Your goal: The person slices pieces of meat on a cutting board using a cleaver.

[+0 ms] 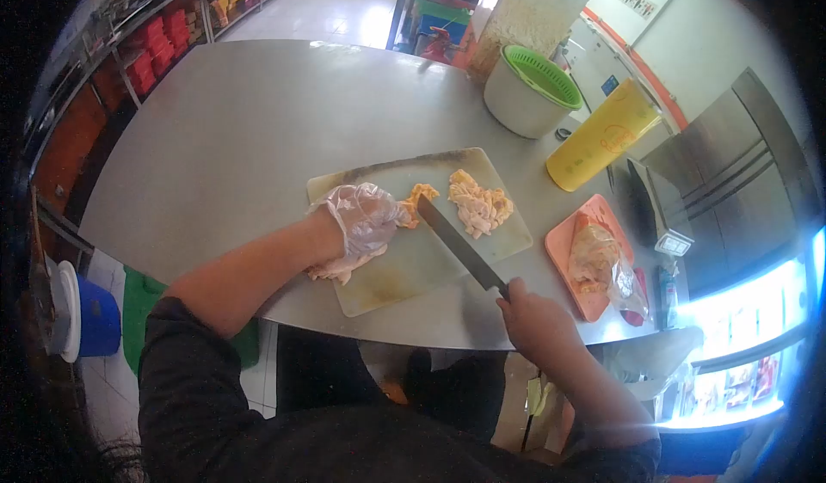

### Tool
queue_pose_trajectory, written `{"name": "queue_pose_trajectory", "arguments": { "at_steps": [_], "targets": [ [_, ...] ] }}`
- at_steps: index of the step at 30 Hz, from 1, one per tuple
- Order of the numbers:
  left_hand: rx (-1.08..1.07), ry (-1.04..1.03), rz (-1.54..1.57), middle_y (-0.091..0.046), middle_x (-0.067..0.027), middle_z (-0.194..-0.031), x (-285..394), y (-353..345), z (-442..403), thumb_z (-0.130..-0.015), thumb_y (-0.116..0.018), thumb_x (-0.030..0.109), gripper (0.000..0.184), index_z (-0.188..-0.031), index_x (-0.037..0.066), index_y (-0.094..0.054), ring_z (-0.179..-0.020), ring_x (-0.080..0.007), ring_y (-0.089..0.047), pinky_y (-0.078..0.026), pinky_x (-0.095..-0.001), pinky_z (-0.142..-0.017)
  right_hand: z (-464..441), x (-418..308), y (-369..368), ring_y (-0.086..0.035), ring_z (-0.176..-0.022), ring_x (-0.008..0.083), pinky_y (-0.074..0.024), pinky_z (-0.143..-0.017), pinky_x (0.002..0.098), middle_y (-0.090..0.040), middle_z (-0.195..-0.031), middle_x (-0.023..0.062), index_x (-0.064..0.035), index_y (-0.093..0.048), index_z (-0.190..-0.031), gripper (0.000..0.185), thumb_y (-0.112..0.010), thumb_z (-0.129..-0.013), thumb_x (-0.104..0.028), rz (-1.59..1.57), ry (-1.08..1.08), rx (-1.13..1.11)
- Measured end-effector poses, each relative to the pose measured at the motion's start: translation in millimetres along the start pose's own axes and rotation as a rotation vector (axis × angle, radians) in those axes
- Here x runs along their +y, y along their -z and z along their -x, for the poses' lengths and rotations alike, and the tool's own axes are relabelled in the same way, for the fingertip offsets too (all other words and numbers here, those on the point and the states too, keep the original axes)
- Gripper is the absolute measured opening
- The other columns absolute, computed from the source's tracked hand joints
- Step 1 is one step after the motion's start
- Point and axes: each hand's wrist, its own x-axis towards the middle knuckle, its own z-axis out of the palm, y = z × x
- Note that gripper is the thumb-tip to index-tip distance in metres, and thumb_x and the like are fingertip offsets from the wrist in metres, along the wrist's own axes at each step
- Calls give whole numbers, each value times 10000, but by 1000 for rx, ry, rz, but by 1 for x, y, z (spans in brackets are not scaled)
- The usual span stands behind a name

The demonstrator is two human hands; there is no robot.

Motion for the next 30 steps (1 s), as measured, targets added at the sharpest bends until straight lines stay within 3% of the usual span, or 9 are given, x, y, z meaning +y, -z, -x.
{"name": "queue_pose_trajectory", "arguments": {
  "at_steps": [2, 5, 7, 11, 17, 20, 24, 27, 30],
  "targets": [
    [79, -33, 346, -764, -146, -921, -3, -3, 0, -966, -601, 228, 265, -1151, 123, -760, -893, -332, -764, -614, -454, -795, -14, -5, -1, -704, -803, 502, -533, -725, 617, -706, -825, 274, -26, -465, -1149, 319, -513, -1101, -338, -34, 40, 32],
    [39, -91, -198, -769, -125, -900, 29, 23, 0, -1004, -568, 230, 308, -1242, 205, -763, -870, -308, -761, -611, -440, -780, -35, -14, -4, -705, -824, 502, -530, -738, 619, -707, -839, 277, -30, -469, -1166, 316, -506, -1103, -337, -95, 94, 77],
    [-205, 76, -222, -743, -122, -1082, 51, 39, -3, -1017, -582, 283, 285, -1204, 137, -740, -953, -264, -714, -570, -397, -849, -51, -23, -8, -706, -838, 502, -530, -748, 618, -708, -846, 276, -29, -469, -1175, 318, -503, -1104, -337, -124, 95, 94],
    [-312, 405, 141, -779, -104, -926, 59, 47, -6, -1034, -529, 248, 369, -1341, 274, -732, -869, -304, -759, -608, -426, -803, -87, -16, -36, -704, -878, 504, -529, -779, 615, -713, -888, 282, -27, -476, -1195, 321, -498, -1104, -335, -98, 240, 195],
    [-23, -74, -250, -768, -135, -978, 33, 31, -4, -1035, -574, 254, 312, -1291, 233, -753, -879, -256, -745, -596, -378, -815, -57, -18, -11, -695, -904, 517, -520, -805, 620, -714, -944, 298, -20, -495, -1182, 317, -502, -1102, -327, -237, -55, 179],
    [-139, 157, 24, -753, -105, -993, 65, 49, -10, -1055, -578, 203, 264, -1242, 155, -759, -870, -182, -708, -584, -323, -798, -43, 3, -28, -689, -912, 525, -516, -810, 620, -713, -942, 299, -15, -516, -1158, 314, -494, -1105, -323, -297, -64, 239],
    [153, 153, 484, -721, -134, -1160, 6, -3, -13, -1034, -582, 222, 321, -1314, 114, -697, -1028, -260, -703, -549, -376, -919, -17, 25, -58, -663, -933, 551, -511, -827, 614, -704, -963, 323, -6, -535, -1127, 300, -485, -1107, -302, -511, 48, 299],
    [205, 182, 766, -687, -40, -981, -54, -28, -12, -1088, -582, 213, 209, -1194, 68, -690, -850, -140, -661, -562, -298, -769, -5, 39, -77, -690, -713, 441, -539, -665, 519, -703, -852, 251, -27, -539, -1075, 291, -490, -1121, -311, -645, 43, 361],
    [148, 257, 722, -677, -14, -926, 7, -2, -21, -1107, -578, 210, 191, -1145, 55, -684, -792, -95, -653, -568, -264, -716, 0, 49, -86, -589, -495, 224, -474, -474, 374, -605, -723, 99, -70, -519, -1064, 274, -488, -1140, -331, -1311, -117, 216]
  ]
}}
